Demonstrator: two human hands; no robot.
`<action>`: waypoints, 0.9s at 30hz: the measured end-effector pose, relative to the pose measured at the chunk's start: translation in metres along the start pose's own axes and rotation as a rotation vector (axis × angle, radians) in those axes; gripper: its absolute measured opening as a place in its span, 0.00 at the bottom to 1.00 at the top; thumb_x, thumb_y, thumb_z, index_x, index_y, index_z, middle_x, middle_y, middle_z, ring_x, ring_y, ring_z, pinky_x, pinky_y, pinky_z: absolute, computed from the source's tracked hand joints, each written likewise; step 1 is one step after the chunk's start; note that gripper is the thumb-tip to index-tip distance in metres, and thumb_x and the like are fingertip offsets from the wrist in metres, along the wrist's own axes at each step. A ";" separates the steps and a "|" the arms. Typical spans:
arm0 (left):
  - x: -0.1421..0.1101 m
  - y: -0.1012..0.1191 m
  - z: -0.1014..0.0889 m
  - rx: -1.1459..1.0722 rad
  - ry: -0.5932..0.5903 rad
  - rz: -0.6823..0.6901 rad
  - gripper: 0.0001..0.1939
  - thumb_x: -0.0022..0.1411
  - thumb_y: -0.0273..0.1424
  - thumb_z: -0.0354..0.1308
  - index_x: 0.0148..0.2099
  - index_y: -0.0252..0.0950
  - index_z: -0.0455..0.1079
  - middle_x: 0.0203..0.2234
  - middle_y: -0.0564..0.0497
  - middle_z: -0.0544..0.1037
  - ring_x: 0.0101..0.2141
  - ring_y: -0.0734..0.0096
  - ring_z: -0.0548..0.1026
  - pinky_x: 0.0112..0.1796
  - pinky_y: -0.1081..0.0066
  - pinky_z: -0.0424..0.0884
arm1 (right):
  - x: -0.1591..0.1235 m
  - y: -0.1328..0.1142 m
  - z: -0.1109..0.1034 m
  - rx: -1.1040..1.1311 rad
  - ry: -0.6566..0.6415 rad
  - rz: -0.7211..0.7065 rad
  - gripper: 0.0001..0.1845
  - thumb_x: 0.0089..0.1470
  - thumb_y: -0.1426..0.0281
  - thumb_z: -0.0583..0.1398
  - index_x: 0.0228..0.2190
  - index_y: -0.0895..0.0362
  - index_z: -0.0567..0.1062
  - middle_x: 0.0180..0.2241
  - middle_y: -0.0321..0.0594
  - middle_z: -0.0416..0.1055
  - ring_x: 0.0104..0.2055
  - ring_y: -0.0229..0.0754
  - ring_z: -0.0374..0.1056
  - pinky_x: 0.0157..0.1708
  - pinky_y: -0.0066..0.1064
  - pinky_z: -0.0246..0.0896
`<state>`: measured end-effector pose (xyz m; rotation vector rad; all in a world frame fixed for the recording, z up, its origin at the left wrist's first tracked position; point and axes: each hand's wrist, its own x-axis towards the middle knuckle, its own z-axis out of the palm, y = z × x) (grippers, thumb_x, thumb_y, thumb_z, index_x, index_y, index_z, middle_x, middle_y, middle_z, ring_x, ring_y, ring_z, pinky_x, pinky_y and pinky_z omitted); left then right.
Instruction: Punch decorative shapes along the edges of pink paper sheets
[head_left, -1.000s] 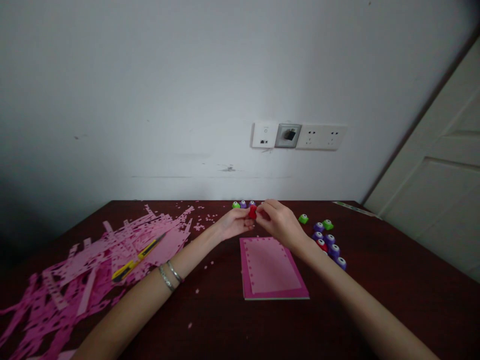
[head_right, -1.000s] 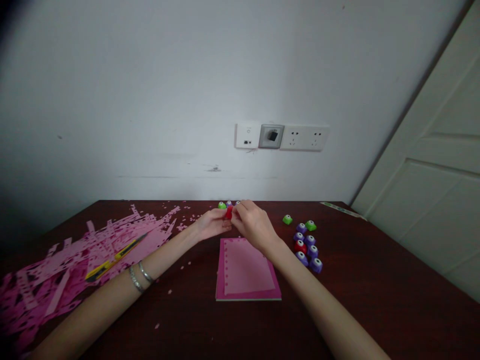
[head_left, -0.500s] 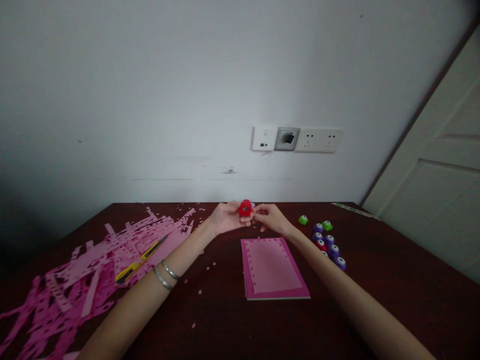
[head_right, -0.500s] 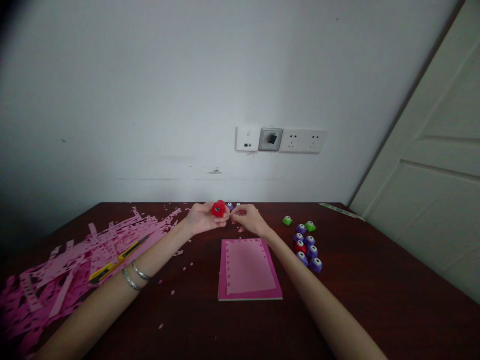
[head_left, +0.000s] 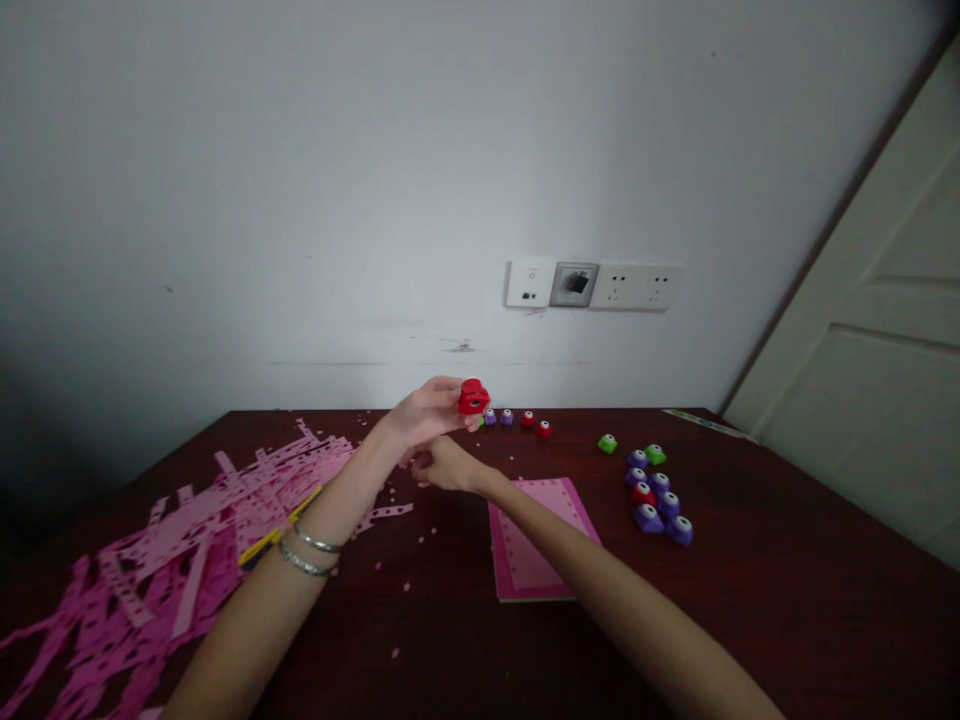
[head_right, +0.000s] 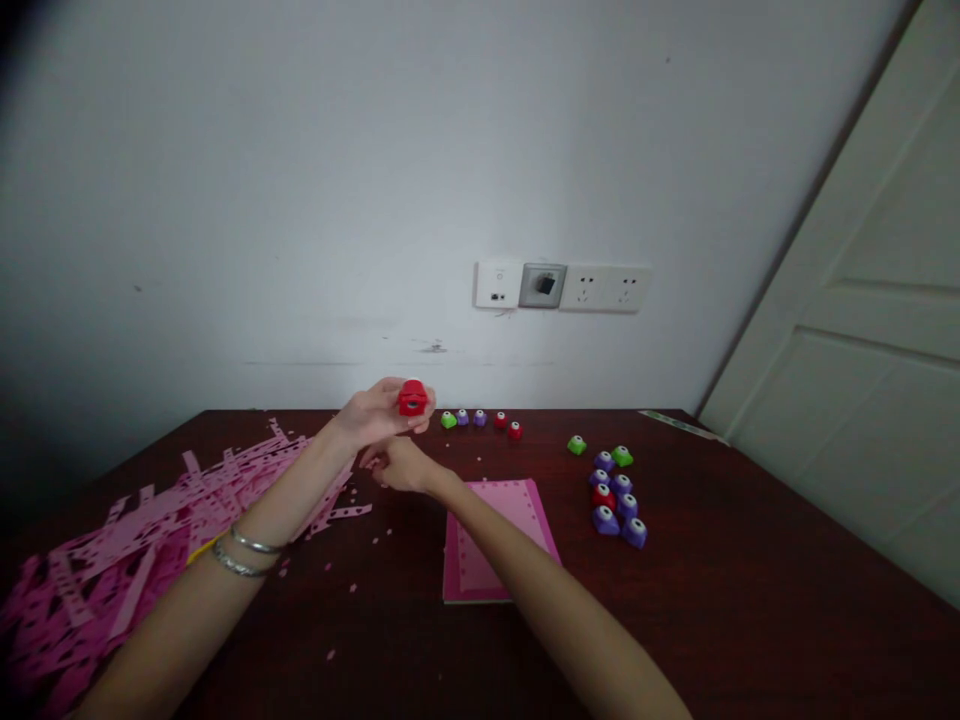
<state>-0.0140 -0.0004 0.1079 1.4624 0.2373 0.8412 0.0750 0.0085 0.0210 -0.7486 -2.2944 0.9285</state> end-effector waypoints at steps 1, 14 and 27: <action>0.000 0.003 -0.003 0.111 0.036 -0.018 0.14 0.48 0.37 0.61 0.33 0.30 0.70 0.27 0.48 0.71 0.26 0.75 0.66 0.29 0.71 0.63 | -0.009 0.000 -0.003 -0.056 0.001 -0.024 0.12 0.45 0.82 0.57 0.34 0.62 0.74 0.33 0.41 0.72 0.31 0.36 0.66 0.33 0.29 0.63; 0.054 -0.115 -0.031 1.514 0.132 -0.266 0.09 0.57 0.34 0.54 0.36 0.35 0.71 0.36 0.47 0.73 0.36 0.66 0.71 0.36 0.71 0.64 | -0.222 0.009 -0.147 -0.577 0.258 0.396 0.11 0.52 0.69 0.54 0.34 0.56 0.75 0.35 0.40 0.73 0.36 0.41 0.68 0.37 0.29 0.61; 0.081 -0.146 -0.015 1.697 0.129 -0.400 0.09 0.59 0.22 0.47 0.39 0.30 0.68 0.39 0.40 0.72 0.42 0.61 0.71 0.41 0.67 0.66 | -0.200 0.088 -0.188 -0.901 0.191 0.754 0.20 0.50 0.66 0.56 0.46 0.58 0.68 0.46 0.49 0.67 0.47 0.47 0.64 0.38 0.32 0.59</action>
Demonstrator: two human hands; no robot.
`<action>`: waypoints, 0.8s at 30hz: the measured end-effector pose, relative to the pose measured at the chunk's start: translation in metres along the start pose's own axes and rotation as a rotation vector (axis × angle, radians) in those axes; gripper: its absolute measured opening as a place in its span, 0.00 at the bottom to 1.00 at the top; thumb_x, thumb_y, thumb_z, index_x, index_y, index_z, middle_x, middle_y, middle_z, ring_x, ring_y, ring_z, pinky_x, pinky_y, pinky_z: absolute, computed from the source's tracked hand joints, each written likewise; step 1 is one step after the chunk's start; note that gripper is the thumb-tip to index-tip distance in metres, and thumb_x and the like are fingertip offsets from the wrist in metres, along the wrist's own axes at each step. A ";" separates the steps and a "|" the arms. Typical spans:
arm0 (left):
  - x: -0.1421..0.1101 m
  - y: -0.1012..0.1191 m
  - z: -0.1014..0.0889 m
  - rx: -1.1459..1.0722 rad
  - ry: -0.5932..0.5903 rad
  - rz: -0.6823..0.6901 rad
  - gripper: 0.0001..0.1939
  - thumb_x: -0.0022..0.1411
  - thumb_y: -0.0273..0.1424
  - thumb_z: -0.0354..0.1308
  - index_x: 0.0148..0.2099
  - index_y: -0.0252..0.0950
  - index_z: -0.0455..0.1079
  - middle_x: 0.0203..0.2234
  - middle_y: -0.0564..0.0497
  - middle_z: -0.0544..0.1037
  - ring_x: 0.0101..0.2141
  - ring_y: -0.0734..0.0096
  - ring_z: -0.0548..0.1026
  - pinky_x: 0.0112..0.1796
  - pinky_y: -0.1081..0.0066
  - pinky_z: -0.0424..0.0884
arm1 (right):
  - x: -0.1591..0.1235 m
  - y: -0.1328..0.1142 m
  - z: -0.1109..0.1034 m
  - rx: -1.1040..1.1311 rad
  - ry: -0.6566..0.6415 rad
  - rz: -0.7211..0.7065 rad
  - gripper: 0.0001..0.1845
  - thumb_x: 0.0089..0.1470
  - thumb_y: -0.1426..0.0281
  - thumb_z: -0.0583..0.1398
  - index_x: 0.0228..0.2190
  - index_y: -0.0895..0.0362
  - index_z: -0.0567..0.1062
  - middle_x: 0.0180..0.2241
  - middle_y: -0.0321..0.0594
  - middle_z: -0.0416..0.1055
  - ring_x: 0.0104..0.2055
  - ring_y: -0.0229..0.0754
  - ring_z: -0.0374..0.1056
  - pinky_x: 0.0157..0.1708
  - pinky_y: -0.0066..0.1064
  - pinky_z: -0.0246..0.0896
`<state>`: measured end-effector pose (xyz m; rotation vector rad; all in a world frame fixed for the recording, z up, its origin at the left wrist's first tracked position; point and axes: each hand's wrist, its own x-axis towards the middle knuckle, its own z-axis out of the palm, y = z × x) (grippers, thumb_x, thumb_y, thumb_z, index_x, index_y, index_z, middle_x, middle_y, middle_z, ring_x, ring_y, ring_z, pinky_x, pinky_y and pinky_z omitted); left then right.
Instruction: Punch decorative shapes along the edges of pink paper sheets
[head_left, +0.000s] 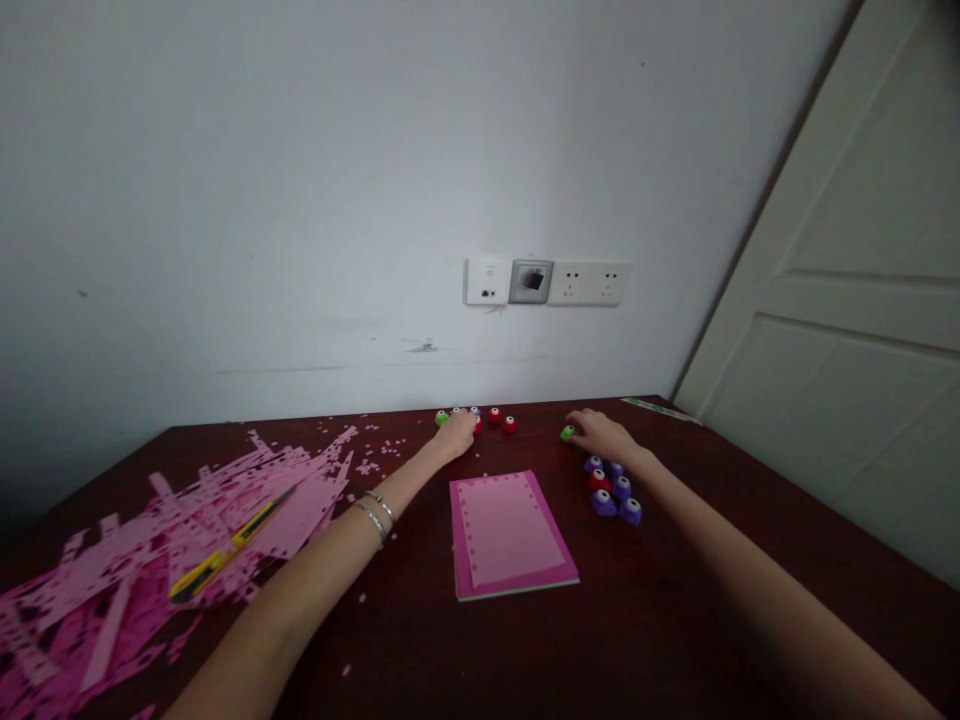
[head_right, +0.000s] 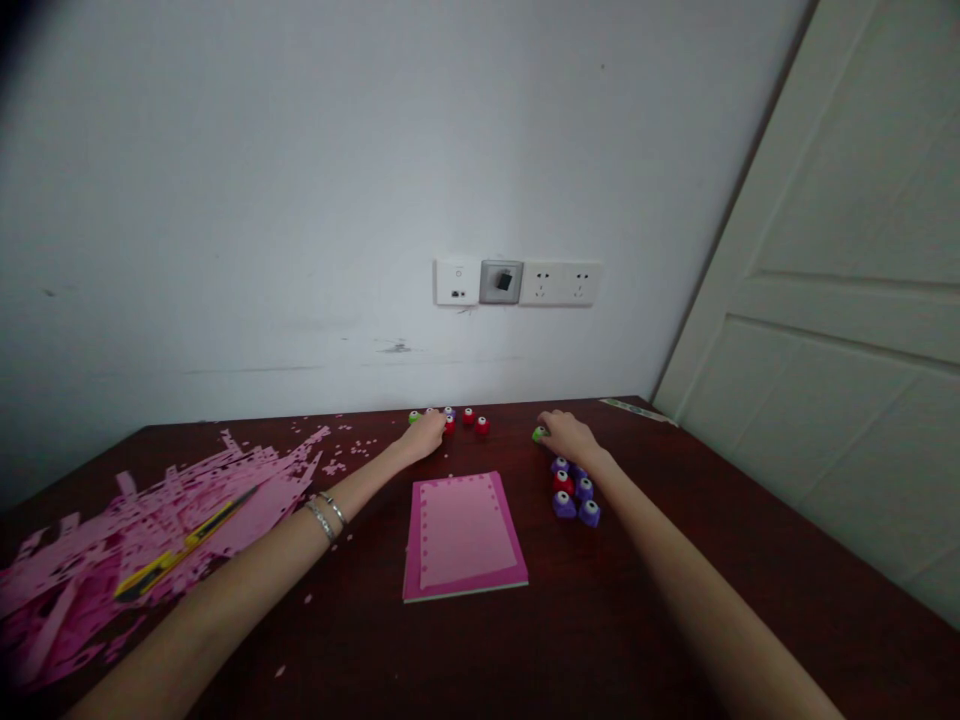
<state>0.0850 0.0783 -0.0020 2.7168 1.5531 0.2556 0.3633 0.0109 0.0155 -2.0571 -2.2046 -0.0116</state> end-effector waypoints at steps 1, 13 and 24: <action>0.000 0.001 0.000 0.002 0.001 -0.003 0.10 0.59 0.20 0.47 0.39 0.31 0.67 0.38 0.40 0.72 0.43 0.62 0.70 0.42 0.67 0.65 | 0.004 0.000 0.001 0.001 -0.011 0.020 0.19 0.50 0.66 0.56 0.45 0.57 0.69 0.45 0.48 0.68 0.46 0.47 0.64 0.38 0.32 0.59; -0.026 0.000 -0.005 -0.074 0.102 0.068 0.13 0.57 0.21 0.43 0.41 0.30 0.67 0.40 0.40 0.71 0.41 0.62 0.70 0.42 0.66 0.65 | 0.018 0.007 -0.002 0.159 -0.004 -0.049 0.22 0.47 0.59 0.58 0.42 0.59 0.71 0.39 0.46 0.72 0.40 0.44 0.68 0.36 0.28 0.60; -0.037 -0.011 -0.010 -0.354 0.125 0.238 0.15 0.54 0.20 0.46 0.40 0.29 0.71 0.32 0.45 0.76 0.32 0.69 0.72 0.37 0.72 0.66 | 0.026 -0.016 -0.002 0.893 -0.191 -0.143 0.20 0.50 0.61 0.57 0.42 0.59 0.71 0.41 0.46 0.72 0.39 0.39 0.68 0.37 0.28 0.62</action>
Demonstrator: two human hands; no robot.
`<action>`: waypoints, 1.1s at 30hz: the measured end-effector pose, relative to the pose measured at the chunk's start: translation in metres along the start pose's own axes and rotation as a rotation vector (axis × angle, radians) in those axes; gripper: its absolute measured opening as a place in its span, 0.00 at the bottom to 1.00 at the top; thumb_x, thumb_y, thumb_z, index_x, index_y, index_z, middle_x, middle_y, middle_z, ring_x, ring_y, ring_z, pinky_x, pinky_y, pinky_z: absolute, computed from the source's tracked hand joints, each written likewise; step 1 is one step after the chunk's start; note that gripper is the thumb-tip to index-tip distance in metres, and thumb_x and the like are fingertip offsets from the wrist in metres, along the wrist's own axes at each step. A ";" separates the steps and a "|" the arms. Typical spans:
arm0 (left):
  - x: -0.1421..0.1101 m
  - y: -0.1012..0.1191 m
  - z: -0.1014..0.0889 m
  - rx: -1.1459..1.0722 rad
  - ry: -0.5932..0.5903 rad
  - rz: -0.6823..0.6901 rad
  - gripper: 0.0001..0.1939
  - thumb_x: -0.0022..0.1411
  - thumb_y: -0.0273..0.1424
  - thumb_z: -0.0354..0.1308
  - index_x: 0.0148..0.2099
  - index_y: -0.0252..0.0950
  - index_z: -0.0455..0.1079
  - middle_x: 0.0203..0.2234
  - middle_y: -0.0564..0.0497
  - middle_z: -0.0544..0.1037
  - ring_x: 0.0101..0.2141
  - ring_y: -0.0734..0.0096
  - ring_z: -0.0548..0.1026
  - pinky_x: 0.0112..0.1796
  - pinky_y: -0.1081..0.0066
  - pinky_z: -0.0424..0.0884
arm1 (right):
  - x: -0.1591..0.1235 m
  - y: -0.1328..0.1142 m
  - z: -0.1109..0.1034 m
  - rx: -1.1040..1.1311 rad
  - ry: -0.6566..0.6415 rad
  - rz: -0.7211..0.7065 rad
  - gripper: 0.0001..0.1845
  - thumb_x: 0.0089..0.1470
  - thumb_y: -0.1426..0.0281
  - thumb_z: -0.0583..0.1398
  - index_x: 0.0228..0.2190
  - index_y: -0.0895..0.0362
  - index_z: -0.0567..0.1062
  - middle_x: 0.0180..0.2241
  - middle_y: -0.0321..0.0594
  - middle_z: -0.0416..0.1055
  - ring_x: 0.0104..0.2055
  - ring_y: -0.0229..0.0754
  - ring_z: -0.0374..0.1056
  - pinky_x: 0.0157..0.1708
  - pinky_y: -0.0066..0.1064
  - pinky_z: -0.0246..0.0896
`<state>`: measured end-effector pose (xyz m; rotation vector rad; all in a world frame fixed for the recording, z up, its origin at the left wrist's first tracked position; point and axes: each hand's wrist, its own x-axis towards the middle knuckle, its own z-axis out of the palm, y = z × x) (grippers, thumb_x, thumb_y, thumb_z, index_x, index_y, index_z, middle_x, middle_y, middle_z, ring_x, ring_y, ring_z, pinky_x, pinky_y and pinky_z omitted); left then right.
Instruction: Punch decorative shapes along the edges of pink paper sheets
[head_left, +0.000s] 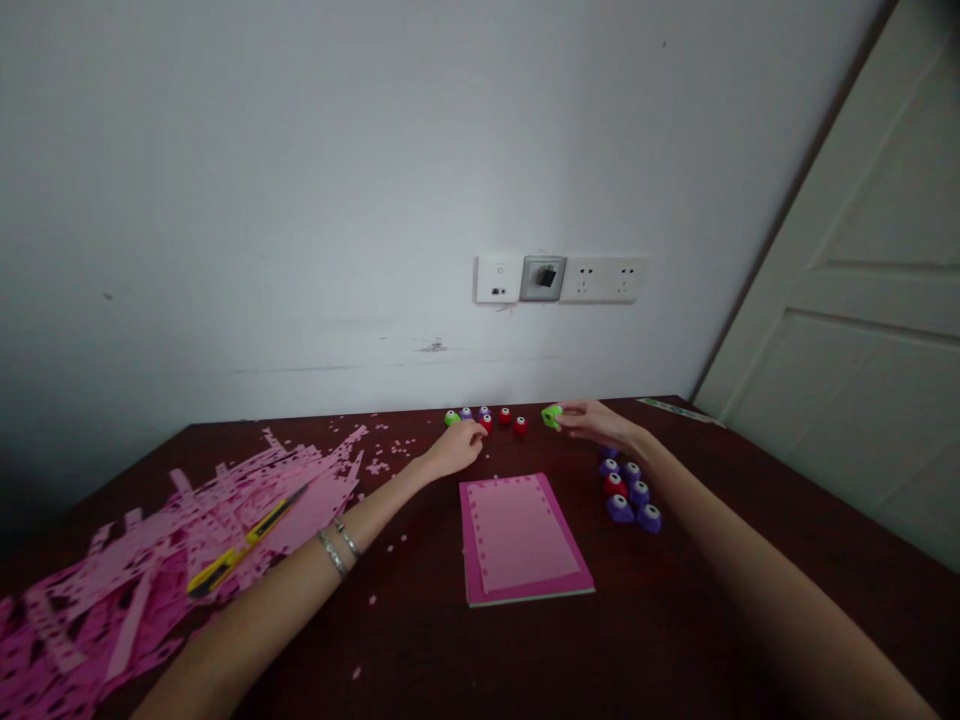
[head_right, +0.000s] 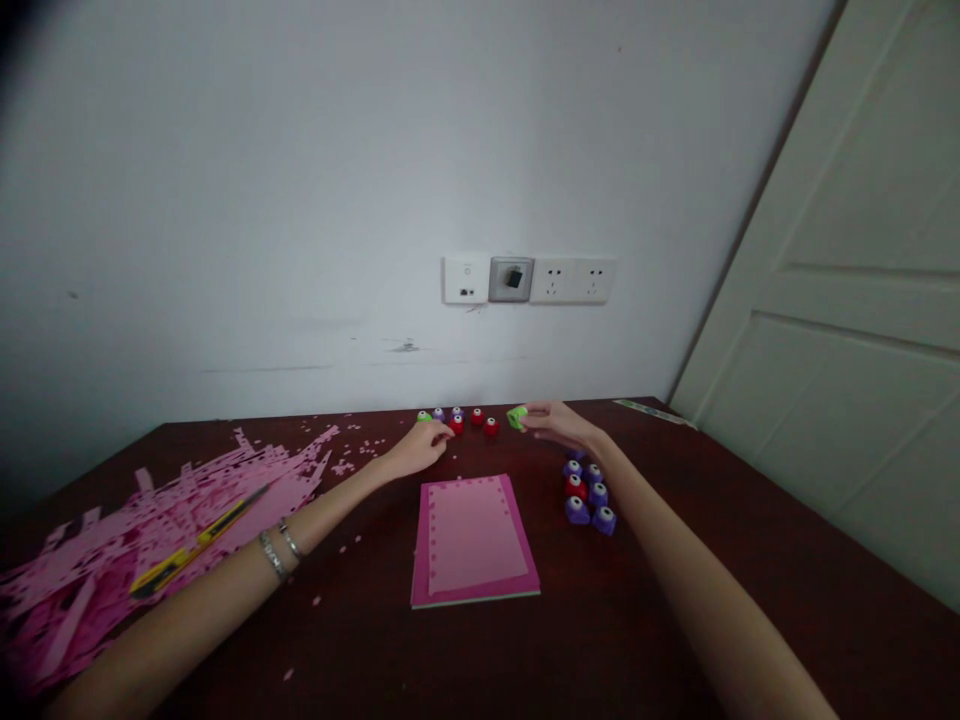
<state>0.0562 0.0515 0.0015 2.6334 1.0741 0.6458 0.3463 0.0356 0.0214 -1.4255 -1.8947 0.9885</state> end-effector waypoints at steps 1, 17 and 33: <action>-0.002 -0.001 -0.001 -0.025 0.002 0.012 0.15 0.54 0.20 0.46 0.40 0.29 0.71 0.32 0.45 0.76 0.31 0.70 0.72 0.36 0.72 0.66 | -0.002 -0.002 0.000 0.167 -0.022 -0.033 0.22 0.50 0.59 0.56 0.44 0.59 0.70 0.43 0.46 0.71 0.39 0.38 0.68 0.38 0.29 0.63; -0.021 -0.012 -0.010 0.459 -0.020 -0.395 0.13 0.57 0.37 0.53 0.40 0.34 0.69 0.40 0.42 0.70 0.44 0.57 0.67 0.41 0.65 0.65 | 0.043 0.008 0.029 -0.425 0.202 0.099 0.15 0.44 0.64 0.61 0.33 0.63 0.76 0.27 0.40 0.73 0.29 0.39 0.68 0.30 0.27 0.61; 0.040 -0.032 0.004 0.412 -0.028 -0.572 0.21 0.55 0.46 0.53 0.43 0.35 0.69 0.42 0.39 0.72 0.44 0.53 0.70 0.37 0.64 0.68 | -0.013 0.010 -0.045 -0.836 0.222 0.350 0.18 0.44 0.56 0.59 0.29 0.59 0.76 0.29 0.48 0.74 0.32 0.47 0.70 0.29 0.32 0.61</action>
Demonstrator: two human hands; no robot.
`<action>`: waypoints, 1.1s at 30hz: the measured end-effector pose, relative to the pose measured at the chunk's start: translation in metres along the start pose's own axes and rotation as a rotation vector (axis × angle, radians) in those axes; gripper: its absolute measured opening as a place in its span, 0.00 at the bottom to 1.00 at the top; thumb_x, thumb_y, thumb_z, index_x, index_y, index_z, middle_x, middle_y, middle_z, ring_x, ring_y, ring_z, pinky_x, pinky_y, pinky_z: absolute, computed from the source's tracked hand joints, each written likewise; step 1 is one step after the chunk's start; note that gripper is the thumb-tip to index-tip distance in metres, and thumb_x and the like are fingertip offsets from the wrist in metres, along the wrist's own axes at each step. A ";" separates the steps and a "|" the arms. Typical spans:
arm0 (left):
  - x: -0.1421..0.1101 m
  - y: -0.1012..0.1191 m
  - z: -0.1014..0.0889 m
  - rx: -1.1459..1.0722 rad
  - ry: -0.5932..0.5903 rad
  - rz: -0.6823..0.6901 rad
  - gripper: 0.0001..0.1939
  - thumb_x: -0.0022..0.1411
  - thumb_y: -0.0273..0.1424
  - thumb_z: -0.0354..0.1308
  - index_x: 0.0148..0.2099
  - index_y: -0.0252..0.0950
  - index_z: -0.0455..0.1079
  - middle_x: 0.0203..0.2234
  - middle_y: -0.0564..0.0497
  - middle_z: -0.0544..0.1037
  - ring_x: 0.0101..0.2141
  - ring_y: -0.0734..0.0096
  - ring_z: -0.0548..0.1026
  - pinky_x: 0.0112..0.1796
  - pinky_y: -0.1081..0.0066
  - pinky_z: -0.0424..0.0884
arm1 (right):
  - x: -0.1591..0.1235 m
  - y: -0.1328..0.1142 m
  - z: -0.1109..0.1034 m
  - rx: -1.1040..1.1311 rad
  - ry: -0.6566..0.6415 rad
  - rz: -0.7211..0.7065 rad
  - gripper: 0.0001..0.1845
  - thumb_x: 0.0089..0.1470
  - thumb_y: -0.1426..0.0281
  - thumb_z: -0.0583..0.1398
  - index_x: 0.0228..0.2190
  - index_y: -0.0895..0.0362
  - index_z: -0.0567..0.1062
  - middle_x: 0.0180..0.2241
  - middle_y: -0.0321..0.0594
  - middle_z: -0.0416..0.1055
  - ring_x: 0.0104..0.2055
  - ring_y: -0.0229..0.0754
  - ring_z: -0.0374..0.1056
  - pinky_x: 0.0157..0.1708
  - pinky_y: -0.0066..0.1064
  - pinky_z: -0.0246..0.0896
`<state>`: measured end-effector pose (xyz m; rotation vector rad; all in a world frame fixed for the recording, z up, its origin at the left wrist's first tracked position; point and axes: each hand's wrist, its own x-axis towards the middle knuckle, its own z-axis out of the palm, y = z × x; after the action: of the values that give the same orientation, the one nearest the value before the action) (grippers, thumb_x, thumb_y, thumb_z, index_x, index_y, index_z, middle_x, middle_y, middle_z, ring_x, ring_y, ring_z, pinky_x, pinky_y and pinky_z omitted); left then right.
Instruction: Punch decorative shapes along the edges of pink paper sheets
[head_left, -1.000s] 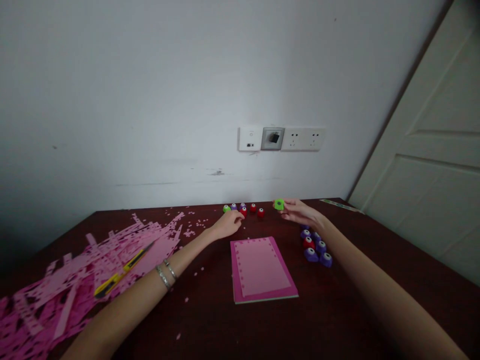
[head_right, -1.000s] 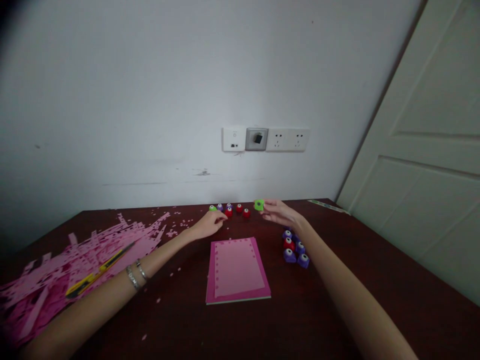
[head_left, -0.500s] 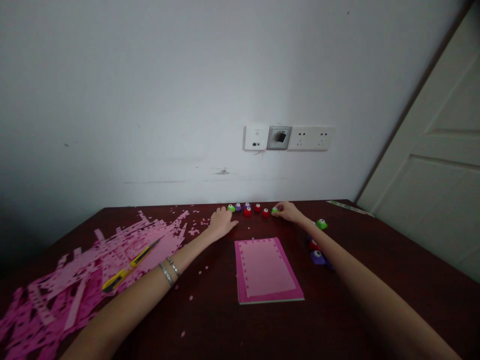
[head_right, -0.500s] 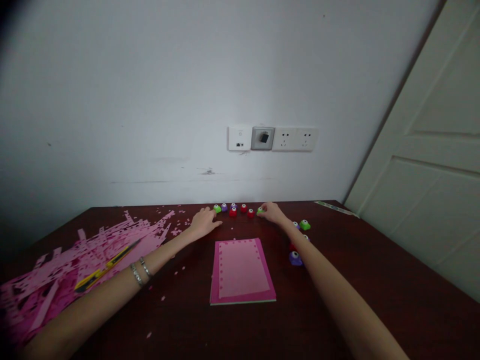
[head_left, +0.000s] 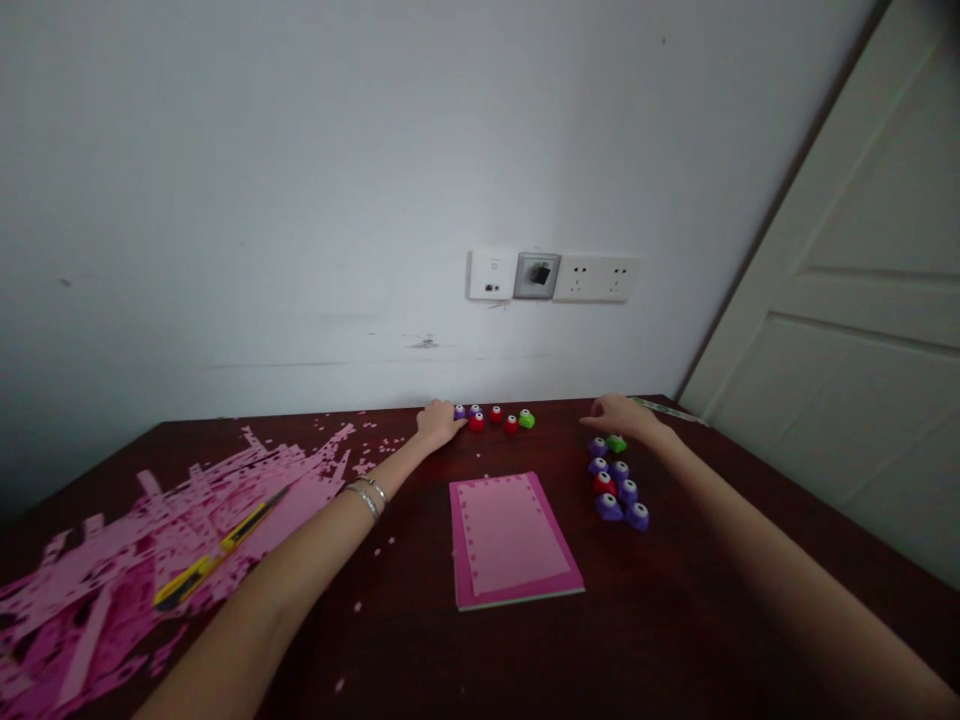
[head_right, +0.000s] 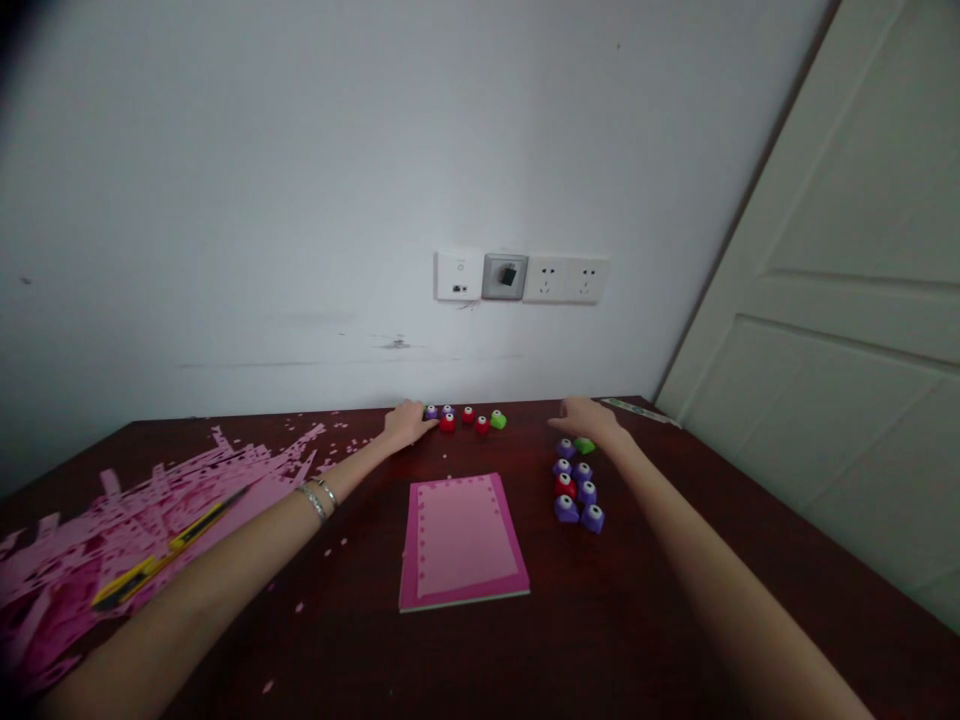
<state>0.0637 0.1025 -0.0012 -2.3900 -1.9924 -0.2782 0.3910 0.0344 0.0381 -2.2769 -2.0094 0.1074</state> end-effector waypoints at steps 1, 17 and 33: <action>0.001 0.001 0.000 -0.012 -0.008 -0.005 0.20 0.56 0.44 0.52 0.44 0.34 0.69 0.42 0.38 0.72 0.44 0.53 0.71 0.37 0.64 0.68 | -0.006 0.003 -0.001 0.031 -0.066 -0.010 0.19 0.44 0.55 0.59 0.28 0.59 0.76 0.27 0.47 0.74 0.29 0.46 0.70 0.27 0.31 0.61; -0.050 0.057 -0.024 -0.495 -0.021 0.568 0.08 0.56 0.30 0.50 0.32 0.33 0.69 0.29 0.48 0.75 0.30 0.70 0.72 0.31 0.72 0.65 | -0.023 -0.008 -0.001 0.923 -0.424 -0.184 0.21 0.53 0.55 0.53 0.36 0.60 0.73 0.38 0.49 0.74 0.39 0.41 0.71 0.37 0.29 0.66; -0.074 0.154 0.006 -0.393 -0.285 0.820 0.23 0.58 0.45 0.49 0.52 0.37 0.63 0.49 0.39 0.64 0.46 0.51 0.67 0.39 0.58 0.66 | -0.011 -0.023 0.006 0.966 -0.433 -0.138 0.19 0.46 0.59 0.62 0.34 0.61 0.73 0.30 0.44 0.73 0.32 0.37 0.70 0.30 0.25 0.65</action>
<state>0.2024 0.0028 -0.0022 -3.3915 -0.8936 -0.3278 0.3660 0.0270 0.0346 -1.5474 -1.6623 1.3183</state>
